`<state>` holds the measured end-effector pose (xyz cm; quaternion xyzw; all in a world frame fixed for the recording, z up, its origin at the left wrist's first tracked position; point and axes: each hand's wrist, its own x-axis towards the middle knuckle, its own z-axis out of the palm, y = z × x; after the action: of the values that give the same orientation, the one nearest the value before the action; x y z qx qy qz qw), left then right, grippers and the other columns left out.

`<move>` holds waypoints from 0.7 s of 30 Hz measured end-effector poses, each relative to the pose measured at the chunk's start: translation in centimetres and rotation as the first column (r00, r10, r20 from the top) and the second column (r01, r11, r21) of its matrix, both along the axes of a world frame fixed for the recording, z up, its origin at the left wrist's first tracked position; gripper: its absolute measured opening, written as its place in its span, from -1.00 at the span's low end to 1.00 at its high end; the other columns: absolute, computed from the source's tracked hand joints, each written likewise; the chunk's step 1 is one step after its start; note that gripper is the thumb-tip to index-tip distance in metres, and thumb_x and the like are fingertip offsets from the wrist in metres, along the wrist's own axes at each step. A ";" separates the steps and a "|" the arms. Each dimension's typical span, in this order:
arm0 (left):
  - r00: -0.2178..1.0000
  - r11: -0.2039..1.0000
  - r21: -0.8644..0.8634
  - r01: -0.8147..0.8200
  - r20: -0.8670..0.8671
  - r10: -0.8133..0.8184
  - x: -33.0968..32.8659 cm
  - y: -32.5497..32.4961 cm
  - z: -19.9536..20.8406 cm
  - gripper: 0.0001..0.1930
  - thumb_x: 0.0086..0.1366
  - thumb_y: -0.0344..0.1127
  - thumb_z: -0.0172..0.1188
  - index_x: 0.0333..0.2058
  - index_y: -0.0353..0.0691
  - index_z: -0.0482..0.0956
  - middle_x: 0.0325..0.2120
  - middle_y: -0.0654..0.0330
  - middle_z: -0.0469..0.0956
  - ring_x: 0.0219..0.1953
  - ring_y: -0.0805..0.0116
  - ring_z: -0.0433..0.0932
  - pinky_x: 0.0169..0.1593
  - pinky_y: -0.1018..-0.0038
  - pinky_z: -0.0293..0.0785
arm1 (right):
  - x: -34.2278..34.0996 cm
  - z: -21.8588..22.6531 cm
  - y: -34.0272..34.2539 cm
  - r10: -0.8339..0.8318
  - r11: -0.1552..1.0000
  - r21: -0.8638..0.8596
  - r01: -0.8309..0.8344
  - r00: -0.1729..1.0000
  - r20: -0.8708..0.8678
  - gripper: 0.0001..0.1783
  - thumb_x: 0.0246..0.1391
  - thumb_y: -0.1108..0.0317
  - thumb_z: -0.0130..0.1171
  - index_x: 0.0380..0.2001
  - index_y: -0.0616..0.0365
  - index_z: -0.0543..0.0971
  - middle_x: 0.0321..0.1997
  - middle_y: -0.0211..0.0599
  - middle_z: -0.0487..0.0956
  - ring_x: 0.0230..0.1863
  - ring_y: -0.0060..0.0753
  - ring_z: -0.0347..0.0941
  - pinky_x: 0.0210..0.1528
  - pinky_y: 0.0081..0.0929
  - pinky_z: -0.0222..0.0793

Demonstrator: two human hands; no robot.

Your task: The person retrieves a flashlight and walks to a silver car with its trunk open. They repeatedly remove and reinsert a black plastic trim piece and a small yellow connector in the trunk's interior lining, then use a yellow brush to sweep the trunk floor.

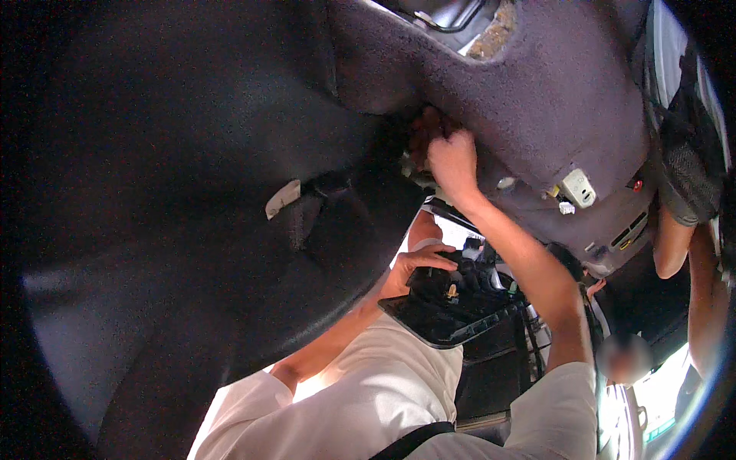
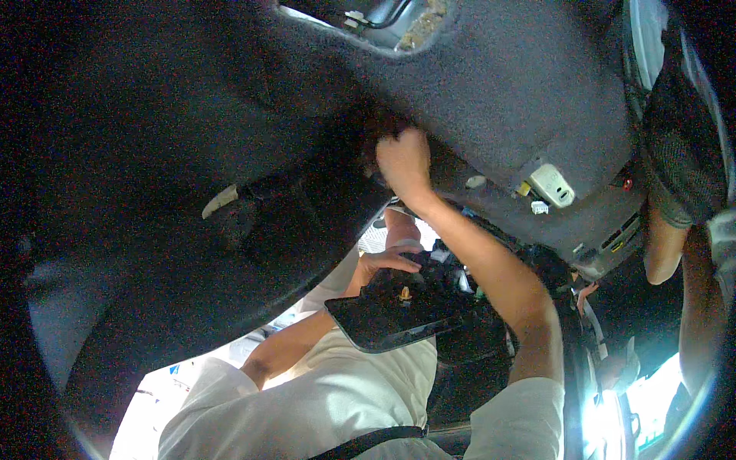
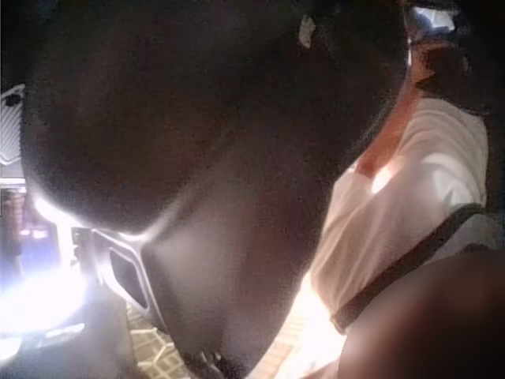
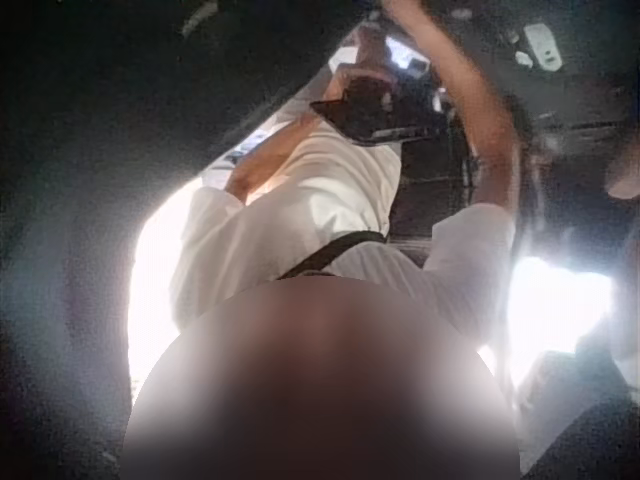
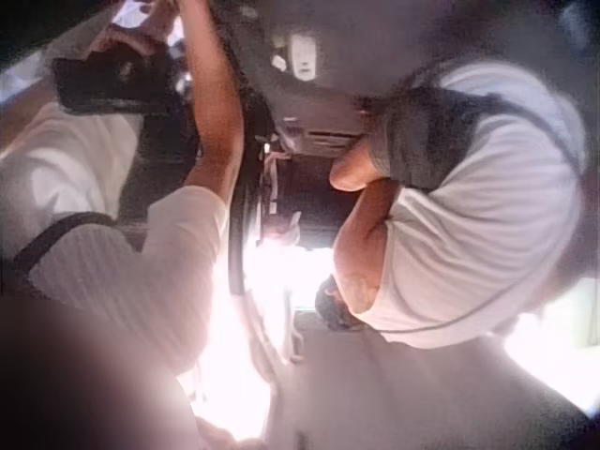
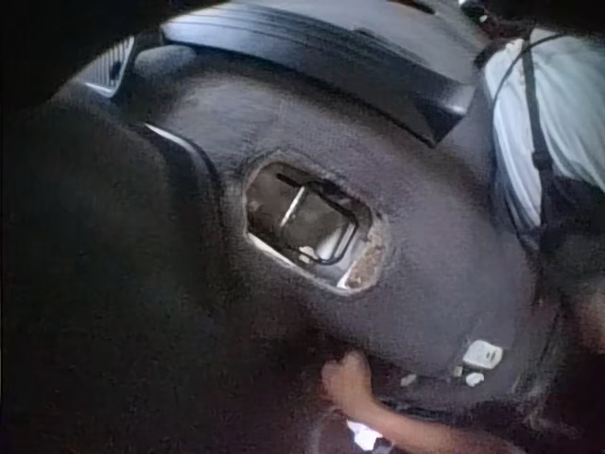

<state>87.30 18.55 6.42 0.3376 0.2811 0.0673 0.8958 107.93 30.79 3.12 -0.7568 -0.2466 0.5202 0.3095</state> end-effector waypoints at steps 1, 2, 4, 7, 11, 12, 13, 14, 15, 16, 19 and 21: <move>1.000 1.000 0.031 0.006 -0.014 -0.005 -0.2 -0.1 0.0 -0.59 0.07 -0.38 0.44 -0.06 -0.36 0.75 0.05 -0.11 0.65 0.31 0.00 0.46 0.37 0.15 0.34 | -0.1 0.0 -0.1 -0.244 0.968 -0.117 0.224 0.947 -0.211 -0.70 0.44 0.26 0.04 -0.21 0.31 0.59 -0.46 0.13 0.61 -0.57 -0.10 0.59 -0.45 -0.20 0.53; 1.000 1.000 0.027 0.013 0.020 -0.013 -0.3 0.0 -0.3 -0.54 0.03 -0.38 0.47 -0.03 -0.34 0.74 0.11 -0.09 0.61 0.34 -0.01 0.41 0.39 0.14 0.29 | -0.4 0.0 0.0 -0.363 0.931 -0.160 0.327 0.875 -0.320 -0.69 0.44 0.26 0.06 -0.27 0.30 0.59 -0.50 -0.04 0.60 -0.59 -0.19 0.54 -0.46 -0.17 0.45; 0.995 0.998 0.033 0.053 0.085 -0.056 -0.5 0.1 -0.8 -0.43 -0.05 -0.37 0.54 0.03 -0.28 0.71 0.23 -0.04 0.53 0.41 -0.01 0.32 0.44 0.13 0.21 | -0.4 0.5 0.1 -0.138 0.981 -0.146 0.130 0.990 -0.043 -0.70 0.44 0.25 0.06 -0.31 0.23 0.60 -0.46 -0.16 0.60 -0.52 -0.23 0.57 -0.44 -0.21 0.39; 0.993 0.991 0.072 0.110 0.026 -0.112 -0.8 0.0 -1.1 -0.48 0.03 -0.38 0.48 0.04 -0.26 0.71 0.22 -0.09 0.53 0.41 -0.02 0.33 0.43 0.13 0.23 | 0.0 2.4 -0.2 0.352 0.865 0.057 -0.498 0.684 0.639 -0.73 0.42 0.24 0.10 -0.35 0.10 0.63 -0.36 -0.31 0.64 -0.30 -0.32 0.63 -0.28 -0.27 0.37; 0.992 0.990 0.090 0.111 -0.072 -0.105 -0.7 0.0 -0.2 -0.49 0.09 -0.33 0.43 0.07 -0.27 0.69 0.19 -0.08 0.56 0.34 -0.02 0.42 0.41 0.11 0.27 | 1.4 4.8 -0.3 -0.243 0.648 0.232 -0.726 0.092 0.966 -0.63 0.26 0.15 0.23 0.09 -0.02 0.58 0.17 -0.13 0.54 0.17 -0.12 0.53 0.21 -0.01 0.25; 0.993 0.991 0.086 0.103 -0.065 -0.097 -0.5 0.1 0.1 -0.49 0.09 -0.33 0.43 0.07 -0.28 0.69 0.19 -0.08 0.56 0.34 -0.02 0.42 0.40 0.11 0.28 | 2.0 5.2 -0.2 -0.303 0.711 0.243 -0.660 0.024 0.953 -0.53 0.26 0.17 0.24 0.19 0.00 0.50 0.26 -0.04 0.47 0.25 0.05 0.47 0.26 0.13 0.20; 0.994 0.992 0.081 0.097 -0.055 -0.092 -0.5 0.4 0.2 -0.49 0.09 -0.33 0.43 0.07 -0.28 0.68 0.18 -0.08 0.56 0.34 -0.02 0.43 0.40 0.11 0.28 | 2.6 5.0 0.2 -0.235 0.810 0.215 -0.545 0.033 0.971 -0.43 0.25 0.19 0.24 0.30 0.01 0.42 0.34 0.05 0.40 0.33 0.21 0.42 0.31 0.27 0.15; 0.995 0.993 0.081 0.091 -0.041 -0.088 -0.3 0.6 0.3 -0.50 0.09 -0.33 0.43 0.07 -0.28 0.68 0.18 -0.08 0.56 0.33 -0.01 0.43 0.40 0.11 0.29 | 3.2 4.9 0.5 -0.106 0.864 0.117 -0.490 0.051 0.993 -0.46 0.29 0.21 0.22 0.29 0.03 0.43 0.34 0.08 0.40 0.34 0.25 0.42 0.32 0.29 0.16; 0.996 0.993 0.080 0.090 -0.029 -0.088 -0.2 0.8 0.4 -0.50 0.10 -0.33 0.43 0.07 -0.28 0.68 0.18 -0.08 0.57 0.33 -0.01 0.44 0.39 0.12 0.29 | 3.8 4.7 0.7 0.052 0.916 -0.011 -0.401 0.093 0.994 -0.49 0.32 0.24 0.20 0.29 0.06 0.43 0.34 0.10 0.41 0.35 0.29 0.41 0.34 0.30 0.17; 0.995 0.993 0.078 0.094 -0.021 -0.092 -0.2 1.0 0.5 -0.50 0.10 -0.33 0.43 0.07 -0.28 0.68 0.17 -0.08 0.57 0.32 -0.01 0.44 0.39 0.12 0.30 | 3.9 4.3 1.2 0.012 0.899 -0.013 -0.437 -0.005 1.000 -0.51 0.33 0.26 0.18 0.29 0.06 0.43 0.33 0.11 0.41 0.34 0.29 0.43 0.33 0.30 0.20; 0.995 0.992 0.084 0.099 -0.011 -0.099 -0.3 1.2 0.3 -0.50 0.10 -0.33 0.43 0.06 -0.29 0.68 0.16 -0.07 0.58 0.31 -0.01 0.46 0.38 0.12 0.31 | 4.0 2.7 2.0 -0.119 0.897 0.032 -0.442 -0.170 0.978 -0.54 0.36 0.34 0.13 0.29 0.07 0.43 0.32 0.12 0.43 0.30 0.27 0.48 0.30 0.25 0.28; 0.994 0.990 0.089 0.112 -0.018 -0.111 -0.5 1.1 0.2 -0.50 0.10 -0.33 0.43 0.06 -0.29 0.68 0.15 -0.07 0.58 0.31 -0.01 0.47 0.37 0.13 0.32 | 4.1 2.1 1.8 -0.153 0.890 0.061 -0.452 -0.170 0.974 -0.56 0.37 0.38 0.10 0.28 0.06 0.43 0.30 0.10 0.45 0.28 0.21 0.50 0.28 0.19 0.33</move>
<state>86.81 19.67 6.58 0.3933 0.2642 0.0276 0.8802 111.99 32.59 5.18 -0.7642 -0.5812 -0.2644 0.0914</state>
